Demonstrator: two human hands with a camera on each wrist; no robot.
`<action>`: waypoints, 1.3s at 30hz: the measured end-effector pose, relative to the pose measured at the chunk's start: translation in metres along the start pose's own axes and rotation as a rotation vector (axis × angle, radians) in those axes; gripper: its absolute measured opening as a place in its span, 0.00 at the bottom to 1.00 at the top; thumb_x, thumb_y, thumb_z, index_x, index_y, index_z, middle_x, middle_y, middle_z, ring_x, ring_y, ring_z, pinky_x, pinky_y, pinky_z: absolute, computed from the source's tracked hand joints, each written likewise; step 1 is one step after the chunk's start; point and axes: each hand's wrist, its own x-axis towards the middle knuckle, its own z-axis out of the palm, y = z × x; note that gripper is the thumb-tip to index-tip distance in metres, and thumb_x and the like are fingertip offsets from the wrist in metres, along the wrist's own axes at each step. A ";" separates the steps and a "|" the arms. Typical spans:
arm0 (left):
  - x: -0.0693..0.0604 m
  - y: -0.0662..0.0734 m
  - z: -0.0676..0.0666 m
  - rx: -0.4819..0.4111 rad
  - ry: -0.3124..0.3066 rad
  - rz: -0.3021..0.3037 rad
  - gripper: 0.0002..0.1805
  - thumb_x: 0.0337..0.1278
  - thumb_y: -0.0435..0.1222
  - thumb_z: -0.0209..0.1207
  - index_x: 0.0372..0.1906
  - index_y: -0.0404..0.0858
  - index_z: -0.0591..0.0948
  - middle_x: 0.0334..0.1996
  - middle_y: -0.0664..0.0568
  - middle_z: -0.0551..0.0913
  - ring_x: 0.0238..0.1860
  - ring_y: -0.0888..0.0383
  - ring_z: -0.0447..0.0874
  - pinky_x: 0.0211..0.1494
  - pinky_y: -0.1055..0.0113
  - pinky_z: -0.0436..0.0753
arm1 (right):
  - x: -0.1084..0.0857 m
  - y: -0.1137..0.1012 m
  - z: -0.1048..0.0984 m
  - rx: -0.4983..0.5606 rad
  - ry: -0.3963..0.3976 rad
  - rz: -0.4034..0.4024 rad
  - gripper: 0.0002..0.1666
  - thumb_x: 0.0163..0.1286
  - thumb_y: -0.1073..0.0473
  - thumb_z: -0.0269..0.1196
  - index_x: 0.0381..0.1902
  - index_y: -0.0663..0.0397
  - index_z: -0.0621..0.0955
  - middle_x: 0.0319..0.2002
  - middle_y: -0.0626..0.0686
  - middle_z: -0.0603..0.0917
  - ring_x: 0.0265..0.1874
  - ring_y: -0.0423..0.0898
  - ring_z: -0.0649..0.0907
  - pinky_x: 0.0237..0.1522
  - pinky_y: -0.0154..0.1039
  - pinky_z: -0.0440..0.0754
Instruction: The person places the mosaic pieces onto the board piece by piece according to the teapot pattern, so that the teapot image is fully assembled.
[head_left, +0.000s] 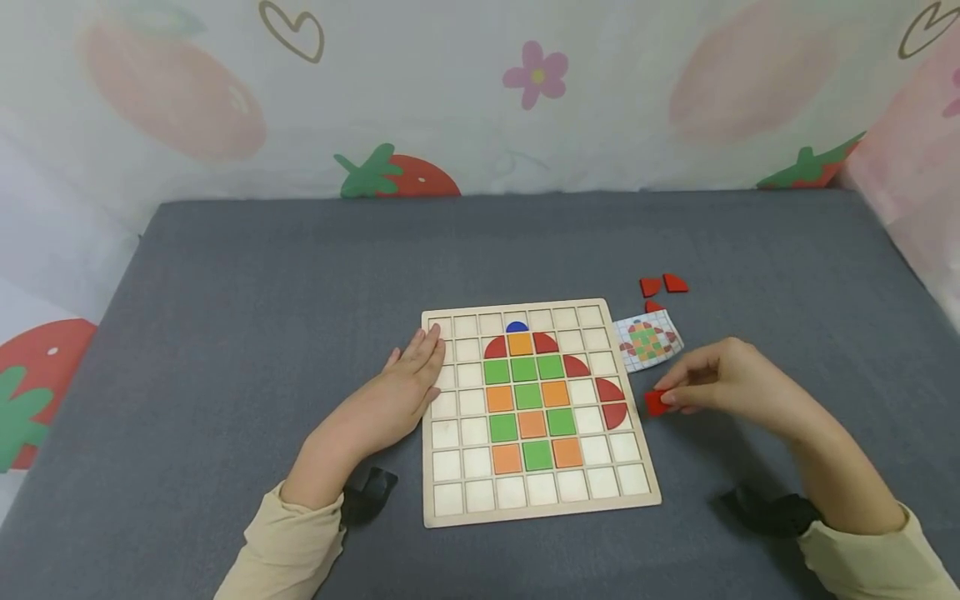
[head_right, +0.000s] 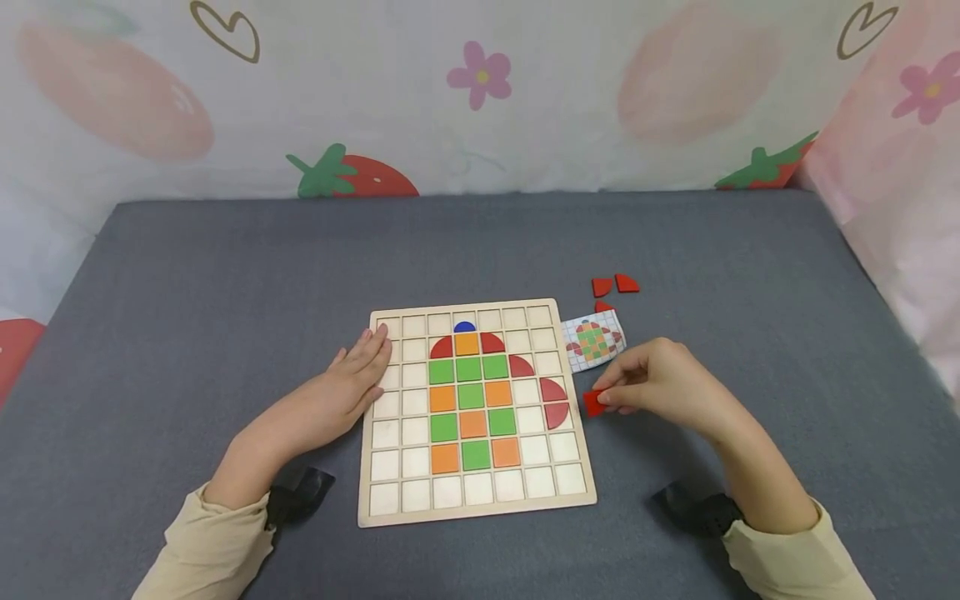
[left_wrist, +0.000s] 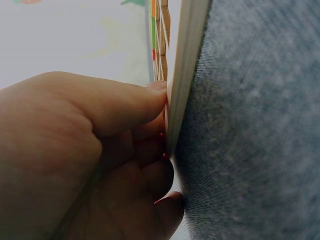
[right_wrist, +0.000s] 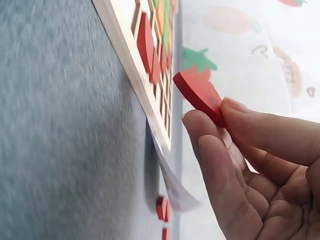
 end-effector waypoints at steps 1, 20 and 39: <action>0.000 0.000 0.000 0.000 -0.002 -0.001 0.30 0.70 0.34 0.47 0.69 0.23 0.55 0.72 0.36 0.47 0.73 0.43 0.42 0.70 0.47 0.52 | 0.001 -0.001 0.002 0.006 -0.002 -0.007 0.09 0.59 0.62 0.68 0.36 0.62 0.86 0.29 0.50 0.86 0.27 0.44 0.84 0.33 0.37 0.83; 0.001 0.000 0.000 0.008 -0.003 0.010 0.30 0.69 0.34 0.48 0.69 0.23 0.56 0.72 0.35 0.47 0.72 0.43 0.43 0.70 0.47 0.53 | 0.011 -0.011 0.024 0.112 -0.089 -0.047 0.06 0.57 0.65 0.68 0.31 0.64 0.84 0.27 0.53 0.85 0.24 0.45 0.83 0.31 0.39 0.83; 0.002 0.000 -0.001 0.009 -0.011 0.002 0.30 0.70 0.34 0.47 0.69 0.23 0.55 0.72 0.36 0.46 0.73 0.43 0.42 0.70 0.47 0.52 | 0.023 -0.003 0.038 0.113 -0.211 -0.095 0.07 0.58 0.64 0.68 0.31 0.63 0.81 0.24 0.51 0.82 0.24 0.42 0.80 0.30 0.35 0.81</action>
